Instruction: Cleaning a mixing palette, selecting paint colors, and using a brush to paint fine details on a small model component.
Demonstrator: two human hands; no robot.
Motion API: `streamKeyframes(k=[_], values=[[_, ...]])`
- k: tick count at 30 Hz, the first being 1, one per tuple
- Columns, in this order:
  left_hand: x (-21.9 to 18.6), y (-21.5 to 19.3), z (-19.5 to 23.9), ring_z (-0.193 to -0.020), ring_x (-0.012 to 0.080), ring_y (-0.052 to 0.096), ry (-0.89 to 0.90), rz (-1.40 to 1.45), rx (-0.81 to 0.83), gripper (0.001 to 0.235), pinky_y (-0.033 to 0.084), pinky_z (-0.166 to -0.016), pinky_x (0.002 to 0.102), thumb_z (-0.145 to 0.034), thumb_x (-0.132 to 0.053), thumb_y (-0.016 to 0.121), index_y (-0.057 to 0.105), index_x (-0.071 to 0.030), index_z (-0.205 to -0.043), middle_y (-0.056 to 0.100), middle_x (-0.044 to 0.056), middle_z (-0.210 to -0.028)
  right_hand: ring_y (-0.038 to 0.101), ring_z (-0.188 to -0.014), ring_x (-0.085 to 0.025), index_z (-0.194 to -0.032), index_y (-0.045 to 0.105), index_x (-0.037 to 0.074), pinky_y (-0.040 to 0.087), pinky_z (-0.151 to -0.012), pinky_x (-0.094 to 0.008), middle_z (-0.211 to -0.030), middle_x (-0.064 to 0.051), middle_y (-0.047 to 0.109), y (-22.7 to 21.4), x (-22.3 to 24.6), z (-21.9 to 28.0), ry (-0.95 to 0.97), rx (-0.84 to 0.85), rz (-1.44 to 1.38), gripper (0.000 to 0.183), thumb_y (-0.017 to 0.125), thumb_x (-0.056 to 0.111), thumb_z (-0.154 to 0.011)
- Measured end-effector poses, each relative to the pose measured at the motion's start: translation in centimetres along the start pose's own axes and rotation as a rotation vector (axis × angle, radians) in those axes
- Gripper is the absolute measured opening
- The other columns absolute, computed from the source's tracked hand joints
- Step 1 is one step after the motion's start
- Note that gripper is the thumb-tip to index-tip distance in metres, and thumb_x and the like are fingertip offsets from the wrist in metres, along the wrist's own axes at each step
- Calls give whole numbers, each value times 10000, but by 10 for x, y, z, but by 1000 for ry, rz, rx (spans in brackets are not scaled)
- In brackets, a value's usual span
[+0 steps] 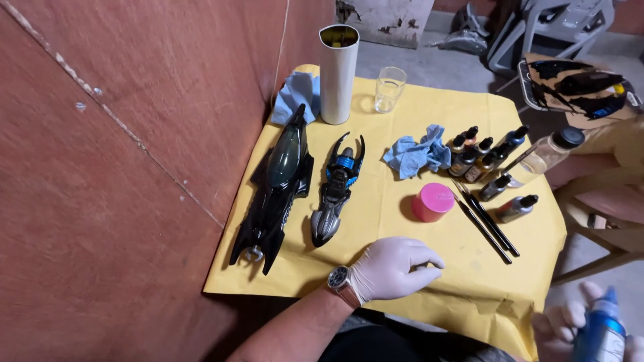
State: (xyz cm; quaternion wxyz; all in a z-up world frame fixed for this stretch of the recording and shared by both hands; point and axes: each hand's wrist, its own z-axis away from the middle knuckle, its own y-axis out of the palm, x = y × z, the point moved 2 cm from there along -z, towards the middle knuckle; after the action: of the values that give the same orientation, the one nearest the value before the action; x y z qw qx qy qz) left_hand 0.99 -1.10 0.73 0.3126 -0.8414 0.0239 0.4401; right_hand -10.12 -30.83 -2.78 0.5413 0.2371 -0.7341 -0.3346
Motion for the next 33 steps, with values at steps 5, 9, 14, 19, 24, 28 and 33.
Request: streamKeyframes(k=[5, 9, 14, 19, 24, 28, 33], values=[[3, -2, -4, -913, 210, 721, 13, -35, 0, 206, 549, -813, 347, -959, -291, 589, 754, -176, -1001, 761, -3, -946, 577, -1019, -213, -1290, 483, 170, 514, -1039, -340, -1112, -142, 556, 27, 5, -18, -74, -436, 738, 247, 551, 181, -1052], [-4, 1, -3, -931, 223, 718, 10, -49, -2, 218, 552, -821, 365, -954, -281, 575, 749, -155, -991, 767, 4, -954, 616, -1251, -475, -1482, 396, -143, 542, -1171, -515, -1295, -437, 547, 55, -6, 10, -444, -140, 979, 530, 546, -75, -978], [-59, -49, 8, -897, 267, 693, 152, -31, -90, 226, 542, -836, 393, -957, -238, 632, 698, -110, -1131, 711, 71, -974, 586, -1150, -466, -1564, 323, -87, 521, -998, -541, -1274, -392, 536, 70, 7, 16, -260, -257, 947, 475, 363, 69, -1117], [-91, -168, -28, -981, 348, 697, 262, -234, -212, 250, 550, -921, 439, -977, -97, 553, 646, 14, -1181, 717, 173, -1068, 553, -1341, -462, -1504, 305, -8, 462, -1284, -521, -1419, -395, 518, 25, 5, 20, -432, -93, 1059, 485, 502, -100, -1070], [-33, -249, -86, -1035, 484, 616, -647, -638, -108, 423, 450, -838, 550, -953, -432, 335, 624, -227, -1183, 691, 192, -1182, 583, -1296, -384, -1442, 400, -120, 446, -1259, -426, -1423, -395, 550, 35, 5, 16, -410, -33, 1045, 502, 544, -120, -962], [36, -270, -112, -1141, 438, 589, -817, -617, 24, 501, 435, -926, 510, -949, -462, 253, 619, -184, -1149, 651, 184, -1290, 559, -1098, -600, -1616, 344, -124, 468, -987, -640, -1258, -427, 516, -10, 15, 21, -95, -206, 547, 638, 316, 214, -1076], [152, -284, -111, -1292, 514, 554, -242, -900, 246, 489, 416, -1150, 538, -1035, -66, 349, 405, 102, -1491, 549, 391, -1387, 641, -1278, -377, -1433, 479, -32, 553, -1081, -458, -1380, -314, 615, -107, 47, -6, -238, -32, 1072, 608, 579, -174, -850]])
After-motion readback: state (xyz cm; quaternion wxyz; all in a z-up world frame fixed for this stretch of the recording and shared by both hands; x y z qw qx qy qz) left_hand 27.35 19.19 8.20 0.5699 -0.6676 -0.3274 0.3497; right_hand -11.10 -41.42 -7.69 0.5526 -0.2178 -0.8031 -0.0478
